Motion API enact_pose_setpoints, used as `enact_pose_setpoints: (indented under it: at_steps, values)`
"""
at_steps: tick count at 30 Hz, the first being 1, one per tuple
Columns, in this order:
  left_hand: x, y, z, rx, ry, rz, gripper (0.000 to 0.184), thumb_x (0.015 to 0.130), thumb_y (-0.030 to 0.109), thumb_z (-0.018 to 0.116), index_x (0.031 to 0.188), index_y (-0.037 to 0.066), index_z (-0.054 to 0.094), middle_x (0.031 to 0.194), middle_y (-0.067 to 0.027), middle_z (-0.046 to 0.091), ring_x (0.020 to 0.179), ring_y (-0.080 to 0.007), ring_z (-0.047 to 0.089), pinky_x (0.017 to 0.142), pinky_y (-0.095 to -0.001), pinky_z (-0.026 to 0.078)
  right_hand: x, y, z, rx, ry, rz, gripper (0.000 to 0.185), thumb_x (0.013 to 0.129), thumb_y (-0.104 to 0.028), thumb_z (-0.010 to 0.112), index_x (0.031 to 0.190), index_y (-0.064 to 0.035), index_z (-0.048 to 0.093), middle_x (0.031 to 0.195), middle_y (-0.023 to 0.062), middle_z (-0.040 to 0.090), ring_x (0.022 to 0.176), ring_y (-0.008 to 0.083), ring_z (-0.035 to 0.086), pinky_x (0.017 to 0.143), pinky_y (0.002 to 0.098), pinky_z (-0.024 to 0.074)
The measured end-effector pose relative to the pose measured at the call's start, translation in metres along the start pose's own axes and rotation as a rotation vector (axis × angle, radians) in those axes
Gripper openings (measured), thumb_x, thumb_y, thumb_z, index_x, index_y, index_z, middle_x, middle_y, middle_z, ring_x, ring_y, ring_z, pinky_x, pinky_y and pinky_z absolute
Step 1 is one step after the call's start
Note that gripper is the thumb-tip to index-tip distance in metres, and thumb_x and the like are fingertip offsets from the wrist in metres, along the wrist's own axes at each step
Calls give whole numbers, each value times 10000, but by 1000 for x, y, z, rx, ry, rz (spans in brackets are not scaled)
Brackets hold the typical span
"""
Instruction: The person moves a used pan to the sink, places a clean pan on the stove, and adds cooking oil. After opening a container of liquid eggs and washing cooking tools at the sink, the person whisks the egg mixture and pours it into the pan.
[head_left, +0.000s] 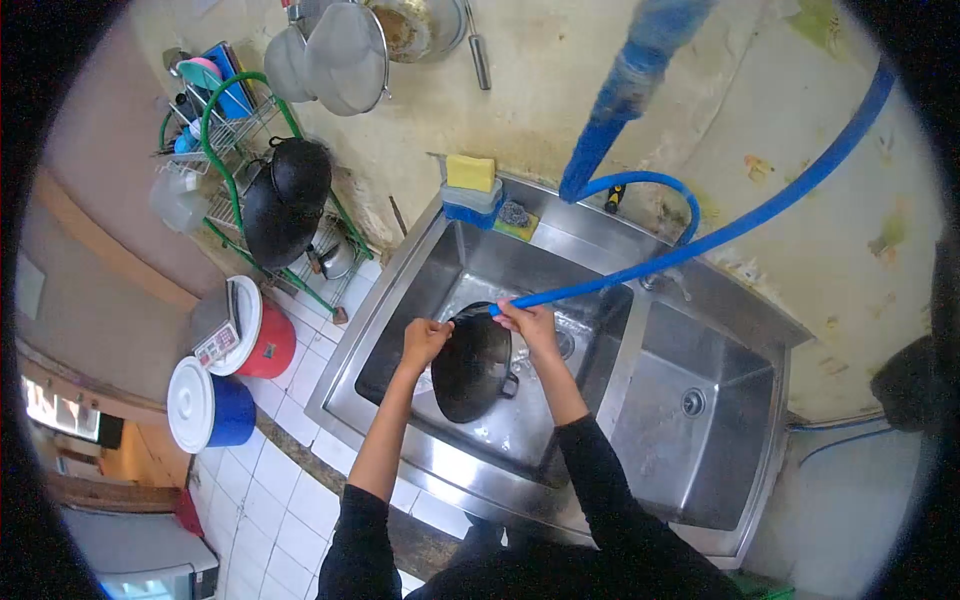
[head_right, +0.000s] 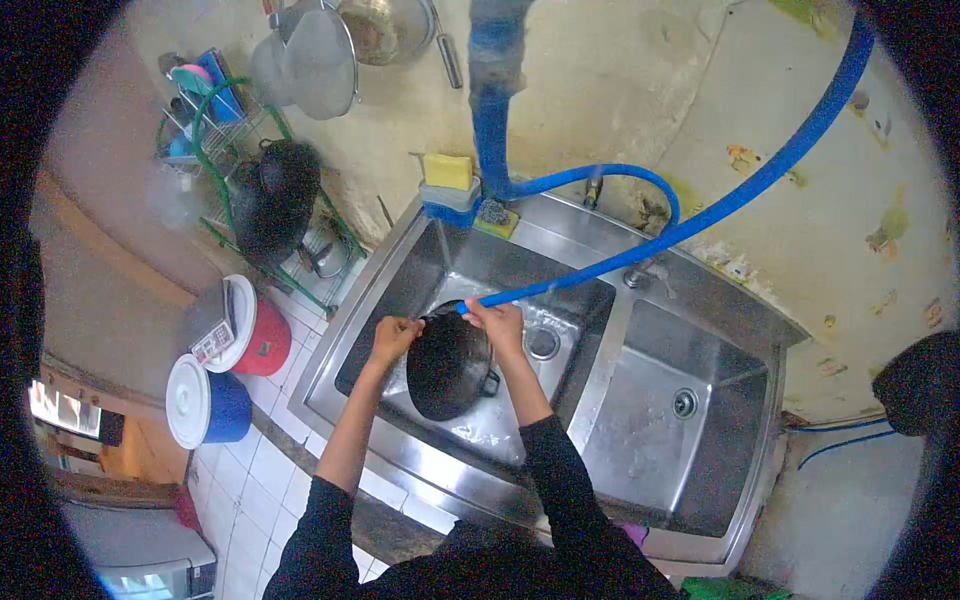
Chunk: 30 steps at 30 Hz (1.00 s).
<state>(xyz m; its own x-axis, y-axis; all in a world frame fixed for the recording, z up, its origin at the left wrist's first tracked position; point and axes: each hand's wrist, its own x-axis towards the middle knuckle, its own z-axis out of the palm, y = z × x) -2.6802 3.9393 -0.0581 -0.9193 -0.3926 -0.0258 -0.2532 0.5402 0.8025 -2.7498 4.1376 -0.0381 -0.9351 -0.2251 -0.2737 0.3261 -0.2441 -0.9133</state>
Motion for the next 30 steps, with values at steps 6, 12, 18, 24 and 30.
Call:
enact_pose_setpoints:
  at_steps: [6, 12, 18, 24, 30]
  values:
    - [4, -18, -3, -138, -169, -279, 377, 714, 356, 706, 550, 23, 638, 498, -52, 568, 468, -116, 547, 466, -272, 428, -13, 9, 9, -1, -161, 61, 256, 736, -149, 726, 878, 47, 642, 767, 112, 659, 644, 170, 650, 583, 228, 528]
    - [9, -32, -7, -217, -227, -355, 401, 684, 367, 750, 515, 31, 611, 512, -14, 549, 441, -96, 488, 431, -222, 373, -2, -1, -14, -171, 3, 20, 232, 737, -116, 718, 867, 61, 640, 795, 129, 660, 650, 172, 648, 602, 244, 540]
    - [3, -21, -35, -288, -282, -425, 438, 646, 492, 741, 712, 68, 652, 667, -12, 613, 613, -97, 557, 517, -227, 376, 42, 42, -86, -301, 368, -156, 200, 725, -81, 716, 793, 81, 619, 739, 132, 657, 595, 169, 641, 571, 248, 538]
    - [-5, -5, -31, -282, -369, -388, 307, 712, 395, 688, 707, 92, 641, 690, -3, 605, 670, -100, 563, 560, -257, 386, 19, 44, -49, -176, 54, -106, 232, 790, -187, 673, 850, 31, 627, 789, 125, 654, 665, 171, 649, 608, 232, 525]
    - [-10, 9, 38, -198, -424, -152, 169, 742, 195, 616, 710, 29, 621, 810, -51, 618, 736, -155, 584, 622, -242, 428, -28, 26, -18, 320, -148, 249, 309, 841, -225, 623, 1029, -24, 484, 882, 105, 622, 772, 180, 635, 686, 282, 526]
